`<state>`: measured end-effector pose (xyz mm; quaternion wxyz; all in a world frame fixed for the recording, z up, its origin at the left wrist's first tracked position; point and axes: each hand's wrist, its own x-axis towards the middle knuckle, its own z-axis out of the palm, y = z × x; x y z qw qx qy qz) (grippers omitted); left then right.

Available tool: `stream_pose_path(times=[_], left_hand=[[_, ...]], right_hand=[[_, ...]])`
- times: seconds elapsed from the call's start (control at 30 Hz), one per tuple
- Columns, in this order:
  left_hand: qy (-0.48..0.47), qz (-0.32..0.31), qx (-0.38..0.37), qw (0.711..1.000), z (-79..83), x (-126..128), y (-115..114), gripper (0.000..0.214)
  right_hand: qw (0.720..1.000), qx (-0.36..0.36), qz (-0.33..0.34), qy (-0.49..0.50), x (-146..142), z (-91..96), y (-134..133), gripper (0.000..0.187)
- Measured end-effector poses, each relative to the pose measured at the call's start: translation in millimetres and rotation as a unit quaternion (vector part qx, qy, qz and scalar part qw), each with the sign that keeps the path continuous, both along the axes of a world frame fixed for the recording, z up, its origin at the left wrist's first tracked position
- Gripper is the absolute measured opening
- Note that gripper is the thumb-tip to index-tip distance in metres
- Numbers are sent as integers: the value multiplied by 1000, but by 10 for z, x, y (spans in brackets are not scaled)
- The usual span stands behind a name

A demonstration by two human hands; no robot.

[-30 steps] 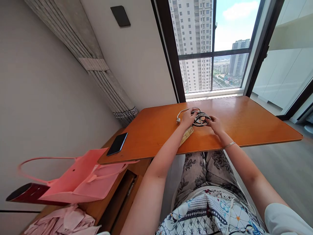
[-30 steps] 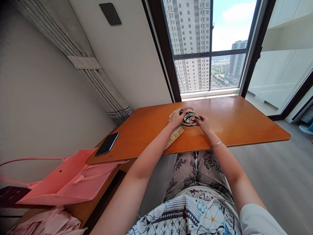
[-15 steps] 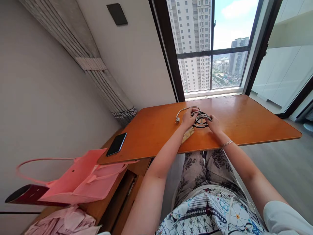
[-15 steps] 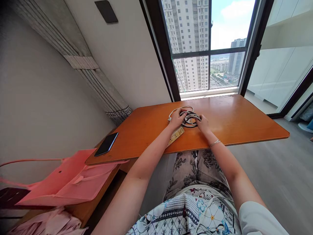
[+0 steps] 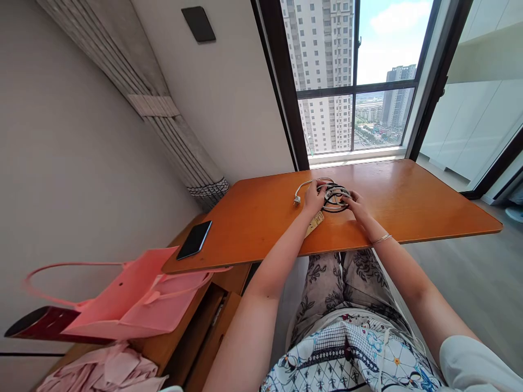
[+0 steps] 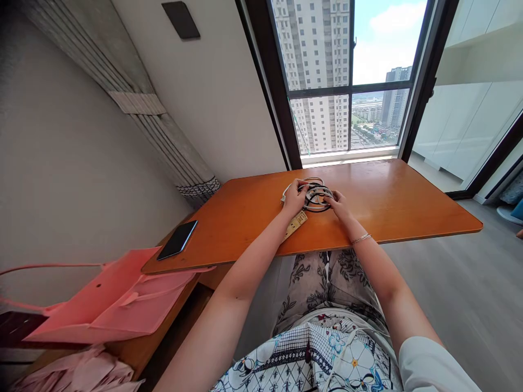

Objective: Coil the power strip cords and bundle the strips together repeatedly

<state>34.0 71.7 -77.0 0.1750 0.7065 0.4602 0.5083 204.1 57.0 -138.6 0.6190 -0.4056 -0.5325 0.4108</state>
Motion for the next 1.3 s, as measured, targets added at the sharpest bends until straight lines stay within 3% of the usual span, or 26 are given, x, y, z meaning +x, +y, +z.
stream_pose_path(times=[0.1, 0.23, 0.43, 0.6, 0.7, 0.8, 1.03, 1.17, 1.3], left_hand=[[0, 18, 14, 1000, -25, 28, 5, 3], [2, 33, 15, 999, -37, 74, -36, 3], [42, 8, -38, 998, 24, 81, -91, 3], [107, -43, -46, 992, 84, 96, -75, 22], [148, -80, -40, 985, 117, 116, -48, 23], [152, -74, -43, 985, 134, 131, -22, 22], [68, -51, -33, 996, 72, 125, 20, 17], [28, -36, -20, 999, 2, 121, 73, 15], [-6, -6, -17, 1000, -46, 93, 129, 15]], right_hand=[[1000, 7, 6, 10, 10, -18, 25, 39], [997, 21, -58, -36, 25, -64, 76, 34], [987, 18, -138, -83, 56, -130, 107, 25], [981, 9, -176, -82, 65, -145, 129, 27], [984, 16, -163, -71, 58, -130, 133, 25], [989, 27, -139, -43, 46, -112, 121, 29], [997, 24, -60, 50, 41, -88, 101, 29], [988, -16, -9, 152, 68, -68, 125, 33], [981, -28, 72, 177, 110, -11, 83, 38]])
